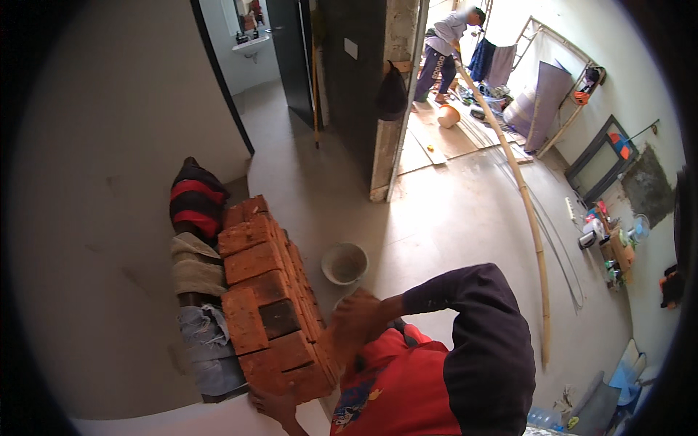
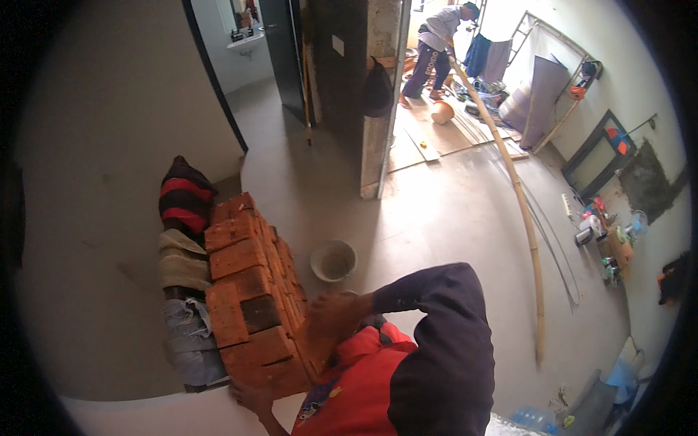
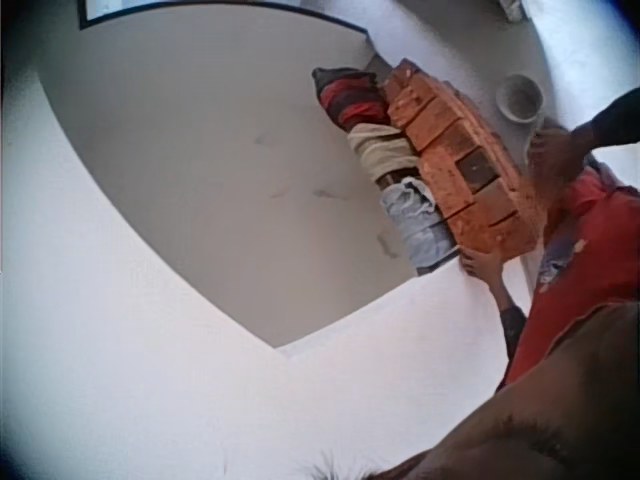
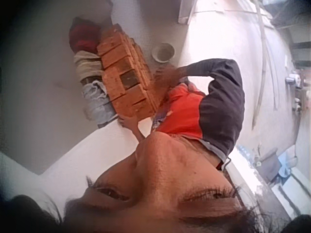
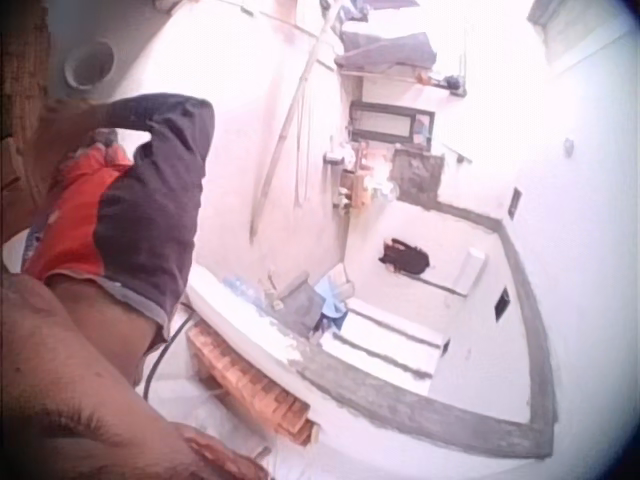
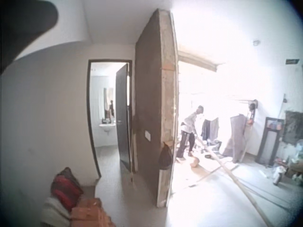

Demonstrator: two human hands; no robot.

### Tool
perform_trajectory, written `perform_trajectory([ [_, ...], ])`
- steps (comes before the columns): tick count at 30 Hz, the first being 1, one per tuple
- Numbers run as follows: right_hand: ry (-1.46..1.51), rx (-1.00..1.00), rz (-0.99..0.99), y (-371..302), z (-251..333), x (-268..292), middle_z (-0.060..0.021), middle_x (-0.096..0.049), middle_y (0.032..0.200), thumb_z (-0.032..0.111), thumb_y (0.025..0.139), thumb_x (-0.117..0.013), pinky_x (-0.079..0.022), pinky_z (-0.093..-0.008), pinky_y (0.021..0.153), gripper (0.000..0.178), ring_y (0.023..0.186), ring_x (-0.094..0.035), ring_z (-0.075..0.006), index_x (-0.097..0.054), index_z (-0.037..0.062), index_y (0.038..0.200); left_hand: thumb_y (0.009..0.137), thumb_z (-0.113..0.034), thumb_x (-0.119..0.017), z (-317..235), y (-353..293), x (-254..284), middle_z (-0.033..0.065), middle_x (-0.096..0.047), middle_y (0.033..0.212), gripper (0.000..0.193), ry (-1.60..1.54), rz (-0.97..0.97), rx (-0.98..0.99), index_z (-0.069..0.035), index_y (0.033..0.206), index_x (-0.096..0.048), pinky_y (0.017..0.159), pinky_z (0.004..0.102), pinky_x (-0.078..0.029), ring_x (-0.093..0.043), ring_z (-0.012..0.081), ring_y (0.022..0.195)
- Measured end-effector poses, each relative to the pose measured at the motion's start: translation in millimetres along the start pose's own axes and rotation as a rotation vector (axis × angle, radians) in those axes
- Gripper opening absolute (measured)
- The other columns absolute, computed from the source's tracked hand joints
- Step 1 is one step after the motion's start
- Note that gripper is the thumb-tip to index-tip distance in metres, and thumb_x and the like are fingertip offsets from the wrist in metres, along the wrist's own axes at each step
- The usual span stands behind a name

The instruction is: The person walks up a staircase carrying a bucket and places it on a landing. They then pick up red bricks from a pile and place them into the bucket one by one. The person repeats this process, filling the bucket with bricks.

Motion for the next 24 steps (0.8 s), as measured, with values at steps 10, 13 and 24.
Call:
perform_trajectory([
  [10, 0.249, -1.121, 0.053, -215, -83, -36, -0.0198, -0.046, 0.109, 0.036, 0.047, -0.080, -0.036, -0.0481, 0.081, 0.084, 0.103, -0.044, -0.0371, -0.046, 0.0213, 0.123, 0.057, -0.029, -0.075, -10, -4, 16, 0.0173, -0.036, 0.125, 0.097, -0.102, -0.101, -0.040, -0.011, 0.136, -0.023, 0.095, 0.0452, -0.027, -0.032, 0.0344, 0.119],
  [13, 0.341, -1.297, 0.047, -279, -98, -79, -0.0204, -0.045, 0.110, 0.036, 0.047, -0.080, -0.037, -0.0508, 0.081, 0.084, 0.103, -0.044, -0.0387, -0.046, 0.0204, 0.122, 0.056, -0.024, -0.076, -39, -18, 40, 0.0155, -0.037, 0.126, 0.094, -0.063, -0.038, 0.056, -0.011, 0.134, -0.025, 0.096, 0.0448, -0.028, -0.034, 0.0324, 0.118],
  [24, 0.347, -1.527, 0.418, -454, -167, -244, -0.0189, -0.044, 0.113, 0.044, 0.053, -0.075, -0.037, -0.0540, 0.084, 0.077, 0.108, -0.043, -0.0413, -0.043, 0.0253, 0.120, 0.056, -0.008, -0.075, -153, -93, 36, 0.0166, -0.040, 0.123, 0.089, -0.778, -0.146, 0.047, -0.007, 0.131, -0.028, 0.093, 0.0404, -0.036, -0.041, 0.0298, 0.114],
])
Point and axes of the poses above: each hand's wrist, its own y-axis towards the middle knuckle, its own x-axis out of the back of the hand, z = x × y, the point moved 6 cm from there along y, towards the middle knuckle
